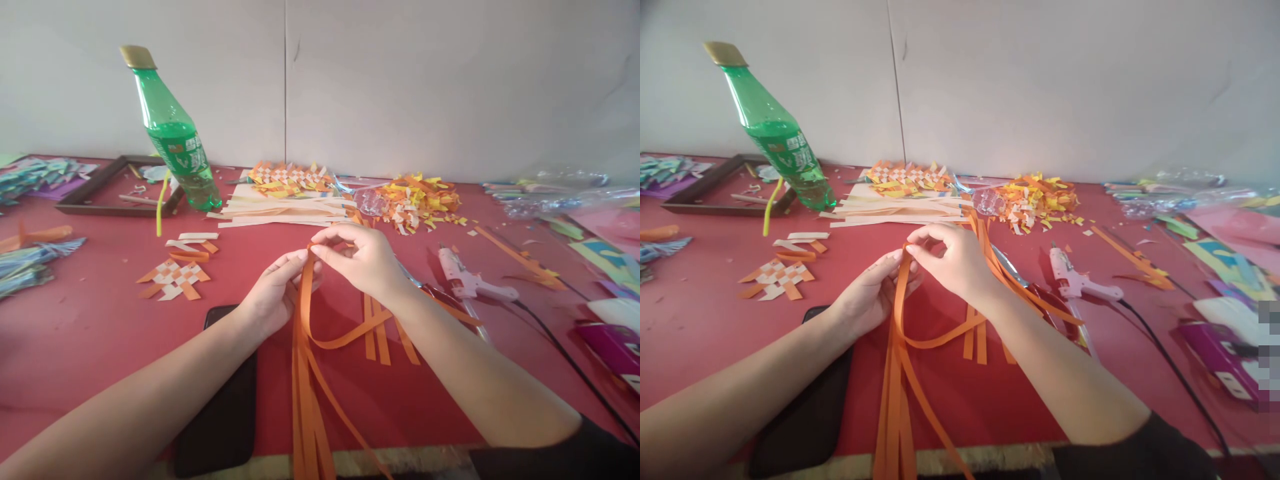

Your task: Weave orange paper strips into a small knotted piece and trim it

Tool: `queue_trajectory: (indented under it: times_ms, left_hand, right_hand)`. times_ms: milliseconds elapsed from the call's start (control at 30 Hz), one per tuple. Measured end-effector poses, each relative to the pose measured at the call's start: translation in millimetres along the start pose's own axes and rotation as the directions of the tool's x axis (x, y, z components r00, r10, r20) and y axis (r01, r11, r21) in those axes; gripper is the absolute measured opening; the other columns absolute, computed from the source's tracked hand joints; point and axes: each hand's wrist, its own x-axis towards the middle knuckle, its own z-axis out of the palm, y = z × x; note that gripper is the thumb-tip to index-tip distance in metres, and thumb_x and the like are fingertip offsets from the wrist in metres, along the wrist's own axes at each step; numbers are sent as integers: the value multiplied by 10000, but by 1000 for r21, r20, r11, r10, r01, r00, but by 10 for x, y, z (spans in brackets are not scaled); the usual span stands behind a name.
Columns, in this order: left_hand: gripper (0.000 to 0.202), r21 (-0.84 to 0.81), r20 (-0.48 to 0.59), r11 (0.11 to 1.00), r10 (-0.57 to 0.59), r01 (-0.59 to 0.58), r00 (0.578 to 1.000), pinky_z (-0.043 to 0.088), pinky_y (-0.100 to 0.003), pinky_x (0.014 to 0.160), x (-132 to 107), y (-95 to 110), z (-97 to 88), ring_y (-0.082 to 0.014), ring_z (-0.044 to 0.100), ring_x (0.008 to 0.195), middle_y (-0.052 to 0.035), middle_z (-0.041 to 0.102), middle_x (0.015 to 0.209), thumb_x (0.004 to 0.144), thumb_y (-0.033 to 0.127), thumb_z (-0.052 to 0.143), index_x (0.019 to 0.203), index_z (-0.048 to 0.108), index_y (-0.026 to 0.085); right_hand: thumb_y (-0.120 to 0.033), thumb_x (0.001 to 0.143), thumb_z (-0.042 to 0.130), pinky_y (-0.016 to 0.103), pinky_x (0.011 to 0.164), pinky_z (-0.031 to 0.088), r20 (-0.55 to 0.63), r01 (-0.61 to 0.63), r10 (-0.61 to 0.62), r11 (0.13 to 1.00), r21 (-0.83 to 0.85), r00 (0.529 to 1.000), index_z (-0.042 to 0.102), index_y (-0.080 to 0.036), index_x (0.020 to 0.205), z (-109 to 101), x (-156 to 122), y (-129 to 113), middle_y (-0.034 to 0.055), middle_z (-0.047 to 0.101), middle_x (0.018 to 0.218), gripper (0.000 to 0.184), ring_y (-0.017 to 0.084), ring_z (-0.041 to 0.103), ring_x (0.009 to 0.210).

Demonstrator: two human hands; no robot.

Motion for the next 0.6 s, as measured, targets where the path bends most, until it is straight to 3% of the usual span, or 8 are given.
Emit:
queue_trajectory:
  times_ms: [200,600]
  left_hand:
    - [87,6,13,1000,-11,10,1000,561,-264,804,5,-1,-7,-133,687,710,-14,713,739,800,232,745,812,701,159]
    - [82,-6,40,1000,-1,1,999,556,-261,840,16,-5,-25,-124,685,727,-2,716,737,806,230,747,833,718,159]
  right_hand:
    - [-204,835,662,265,662,564,45,16,-14,999,-41,999,715,-199,850,-18,0,-2,12,745,840,54,157,710,762]
    - [-197,828,678,260,603,547,23,113,-111,987,-112,994,786,-207,910,-25,-5,-41,41,759,925,136,150,676,731]
